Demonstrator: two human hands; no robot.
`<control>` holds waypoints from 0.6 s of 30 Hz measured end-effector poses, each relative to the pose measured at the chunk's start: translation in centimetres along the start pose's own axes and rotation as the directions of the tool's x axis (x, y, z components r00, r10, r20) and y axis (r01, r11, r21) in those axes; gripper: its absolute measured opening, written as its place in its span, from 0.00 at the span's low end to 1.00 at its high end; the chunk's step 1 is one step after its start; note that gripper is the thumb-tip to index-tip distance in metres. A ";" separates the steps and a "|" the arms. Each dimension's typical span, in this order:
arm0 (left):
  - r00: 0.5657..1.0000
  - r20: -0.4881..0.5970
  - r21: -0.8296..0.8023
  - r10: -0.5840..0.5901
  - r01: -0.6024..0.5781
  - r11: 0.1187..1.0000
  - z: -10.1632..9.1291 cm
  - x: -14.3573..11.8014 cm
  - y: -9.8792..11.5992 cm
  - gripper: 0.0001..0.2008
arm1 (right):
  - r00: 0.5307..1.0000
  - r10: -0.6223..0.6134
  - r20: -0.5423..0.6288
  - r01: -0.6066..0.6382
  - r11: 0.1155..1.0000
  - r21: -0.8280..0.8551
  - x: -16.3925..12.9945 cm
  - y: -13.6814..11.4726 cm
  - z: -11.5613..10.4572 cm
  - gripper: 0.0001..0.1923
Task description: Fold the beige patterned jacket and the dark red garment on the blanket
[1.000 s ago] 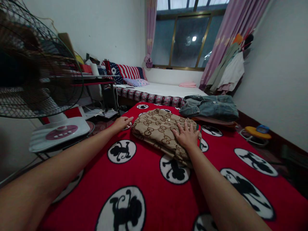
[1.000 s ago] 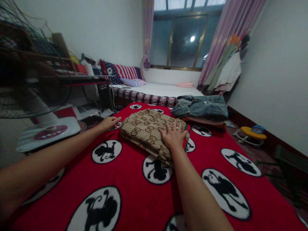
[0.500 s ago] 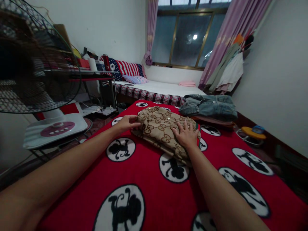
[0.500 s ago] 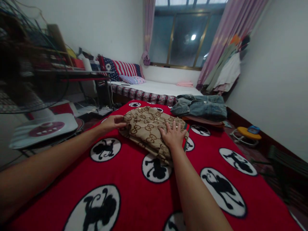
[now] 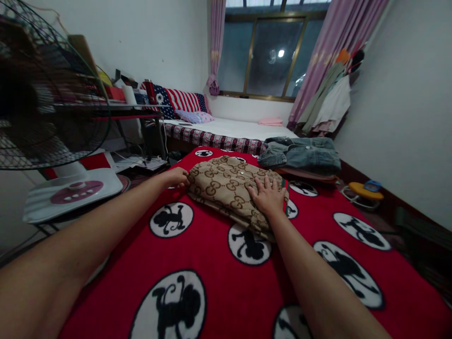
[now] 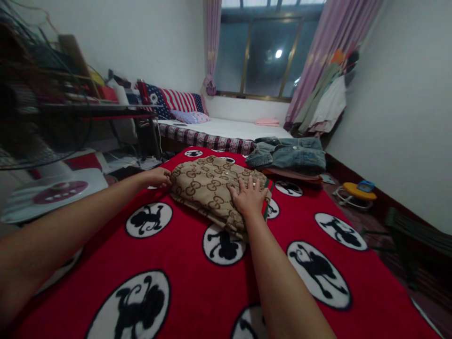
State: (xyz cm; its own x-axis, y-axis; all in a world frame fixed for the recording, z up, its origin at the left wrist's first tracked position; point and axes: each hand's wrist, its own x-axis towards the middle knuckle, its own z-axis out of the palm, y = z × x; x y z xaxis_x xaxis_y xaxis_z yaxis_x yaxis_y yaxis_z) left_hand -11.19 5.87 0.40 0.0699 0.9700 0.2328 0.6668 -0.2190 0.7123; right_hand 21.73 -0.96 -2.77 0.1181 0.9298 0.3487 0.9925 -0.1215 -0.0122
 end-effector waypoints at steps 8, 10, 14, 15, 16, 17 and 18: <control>0.922 -0.137 0.398 0.363 -0.285 0.872 3.6 -0.6 9.7 0.20 | 1.000 0.008 -0.010 -0.008 1.000 -0.002 -0.2 -0.1 0.0 0.35; 0.926 0.023 0.461 0.378 -0.345 0.818 6.7 -1.5 10.6 0.27 | 1.000 0.015 -0.001 -0.015 1.000 -0.001 -0.2 -0.1 -0.1 0.35; 0.976 0.100 0.547 0.193 -0.216 0.809 11.2 -2.1 8.9 0.36 | 0.999 0.051 0.014 -0.052 0.999 0.018 -0.1 0.2 -0.3 0.33; 0.981 0.092 0.553 0.171 -0.193 0.810 11.8 -2.0 8.2 0.37 | 0.998 0.063 0.015 -0.064 0.998 0.028 -0.1 0.2 -0.3 0.33; 0.983 0.080 0.555 0.164 -0.181 0.812 12.2 -1.8 7.5 0.37 | 0.997 0.073 0.010 -0.073 0.996 0.042 -0.1 0.3 -0.4 0.32; 0.983 0.069 0.555 0.169 -0.179 0.812 12.4 -1.7 6.9 0.37 | 0.997 0.080 0.000 -0.080 0.995 0.058 -0.1 0.3 -0.4 0.32; 0.982 0.060 0.555 0.177 -0.181 0.812 12.5 -1.5 6.5 0.37 | 0.996 0.086 -0.014 -0.084 0.994 0.075 -0.1 0.4 -0.4 0.31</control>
State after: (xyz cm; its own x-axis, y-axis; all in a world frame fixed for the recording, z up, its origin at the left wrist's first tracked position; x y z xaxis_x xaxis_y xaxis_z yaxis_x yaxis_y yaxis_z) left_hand 2.33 4.29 -3.62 0.2316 0.9205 0.3148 0.9408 -0.2943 0.1683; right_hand 22.07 -1.24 -2.42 0.2023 0.9111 0.3591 0.9785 -0.1732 -0.1118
